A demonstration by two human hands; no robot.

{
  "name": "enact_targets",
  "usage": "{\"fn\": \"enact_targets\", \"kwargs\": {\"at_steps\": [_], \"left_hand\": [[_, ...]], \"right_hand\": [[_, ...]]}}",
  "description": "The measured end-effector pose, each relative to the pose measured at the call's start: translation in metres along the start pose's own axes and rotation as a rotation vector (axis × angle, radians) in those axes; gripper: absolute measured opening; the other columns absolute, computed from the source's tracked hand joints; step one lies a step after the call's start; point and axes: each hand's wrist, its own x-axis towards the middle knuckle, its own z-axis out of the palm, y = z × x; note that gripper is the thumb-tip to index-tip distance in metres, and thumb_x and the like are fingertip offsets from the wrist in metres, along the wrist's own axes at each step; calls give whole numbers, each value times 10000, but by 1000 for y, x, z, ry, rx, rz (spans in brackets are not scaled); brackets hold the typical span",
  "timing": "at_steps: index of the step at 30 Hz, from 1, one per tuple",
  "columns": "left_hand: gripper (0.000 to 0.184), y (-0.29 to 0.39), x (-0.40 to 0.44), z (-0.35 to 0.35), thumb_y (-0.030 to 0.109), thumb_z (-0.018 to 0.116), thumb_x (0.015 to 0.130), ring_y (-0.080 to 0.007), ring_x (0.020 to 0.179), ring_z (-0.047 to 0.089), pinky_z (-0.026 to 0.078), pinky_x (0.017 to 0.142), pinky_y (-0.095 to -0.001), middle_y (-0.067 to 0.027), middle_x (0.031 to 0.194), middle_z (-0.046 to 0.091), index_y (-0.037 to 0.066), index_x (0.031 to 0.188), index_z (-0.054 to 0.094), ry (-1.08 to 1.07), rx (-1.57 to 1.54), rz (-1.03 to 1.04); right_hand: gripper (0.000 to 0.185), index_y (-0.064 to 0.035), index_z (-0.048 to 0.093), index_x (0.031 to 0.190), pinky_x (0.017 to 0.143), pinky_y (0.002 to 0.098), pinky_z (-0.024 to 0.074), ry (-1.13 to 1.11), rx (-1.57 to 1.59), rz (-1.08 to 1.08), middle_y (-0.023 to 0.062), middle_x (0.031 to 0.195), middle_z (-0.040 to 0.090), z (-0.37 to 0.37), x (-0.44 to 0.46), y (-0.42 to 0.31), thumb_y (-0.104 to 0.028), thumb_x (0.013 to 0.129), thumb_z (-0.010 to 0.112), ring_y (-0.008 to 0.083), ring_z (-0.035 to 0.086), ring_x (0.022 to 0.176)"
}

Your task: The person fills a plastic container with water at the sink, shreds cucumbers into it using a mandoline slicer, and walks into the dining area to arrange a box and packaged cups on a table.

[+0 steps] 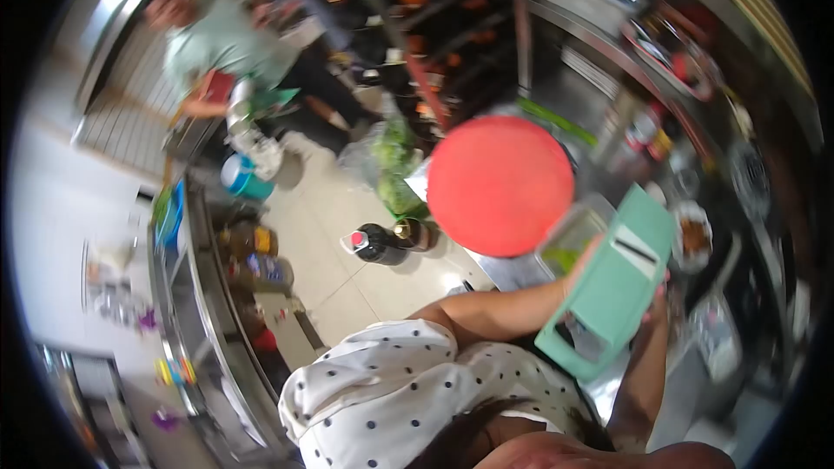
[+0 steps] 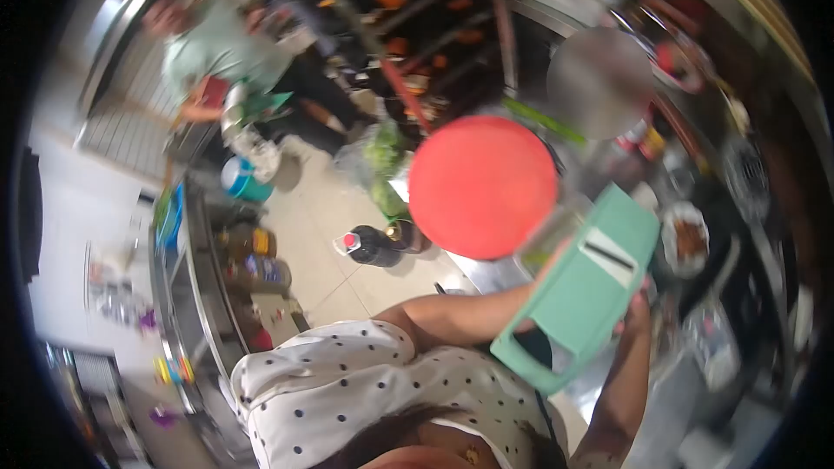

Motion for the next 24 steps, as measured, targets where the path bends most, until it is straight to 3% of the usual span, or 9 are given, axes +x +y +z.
{"fn": "enact_targets", "kwargs": {"at_steps": [3, 4, 5, 6, 9, 14, 19, 21, 24], "left_hand": [[687, 34, -12, 35, 605, 356, 872, -424, 1099, 528, 448, 871, -590, -248, 1255, 508, 98, 1323, 457, 150, 99, 81], [704, 54, -19, 42, 630, 318, 883, -378, 1096, 543, 466, 889, -533, -211, 1241, 531, 90, 1311, 464, 213, 168, 126], [701, 78, -30, 30, 630, 317, 887, -360, 1091, 549, 470, 892, -514, -196, 1233, 539, 85, 1302, 469, 278, 215, 210], [699, 103, -50, 6, 630, 315, 891, -342, 1087, 556, 474, 895, -496, -182, 1224, 548, 80, 1292, 474, 347, 260, 288], [583, 169, -101, -27, 523, 334, 947, -249, 1076, 570, 482, 921, -389, -140, 1208, 564, 59, 1265, 487, 597, 425, 516], [473, 246, -143, -84, 419, 310, 991, -231, 1001, 579, 487, 893, -394, -102, 1125, 584, 55, 1228, 498, 843, 587, 619], [357, 290, -164, -143, 220, 395, 974, -225, 998, 566, 476, 863, -347, -120, 1080, 594, 17, 1258, 468, 963, 723, 614], [379, 292, -163, -148, 139, 459, 920, -231, 1035, 559, 449, 888, -324, -153, 1117, 588, -35, 1258, 466, 1126, 941, 713], [345, 284, -178, -117, 129, 554, 881, -280, 1213, 472, 382, 993, -344, -207, 1245, 531, -46, 1176, 529, 1330, 1447, 818]], "right_hand": [[563, -73, 501, 1214, 874, 370, 465, 53, 193, 90, 112, 1072, 603, -1, 26, 14, -104, 699, 726, 298, 595, 961], [571, -71, 499, 1215, 882, 376, 463, 35, 99, 94, 121, 1077, 604, 1, 35, 19, -100, 693, 730, 317, 599, 965], [596, -52, 485, 1224, 875, 385, 460, -17, -742, -144, 161, 1083, 603, 5, 54, 27, -114, 687, 736, 355, 594, 963], [579, -22, 487, 1191, 880, 396, 441, -7, -622, -149, 217, 1095, 588, 20, 44, -9, -124, 680, 739, 383, 566, 1013], [500, -14, 516, 1125, 872, 394, 437, 71, -631, -37, 210, 1056, 605, 30, 51, -33, -108, 681, 726, 373, 569, 1013], [290, -40, 513, 950, 671, 391, 451, 50, -794, -21, 165, 845, 599, 37, 84, -30, -87, 703, 658, 329, 588, 757], [205, -26, 535, 891, 651, 386, 447, 53, -467, -366, 154, 792, 596, 100, 174, -84, -148, 775, 652, 295, 584, 733], [217, -9, 544, 882, 681, 368, 454, 11, -281, -69, 145, 780, 600, 138, 213, -125, -201, 834, 633, 293, 587, 756], [275, -2, 564, 918, 719, 363, 454, 2, -127, -31, 139, 752, 602, 173, 295, -101, -260, 853, 633, 285, 591, 773]]}}
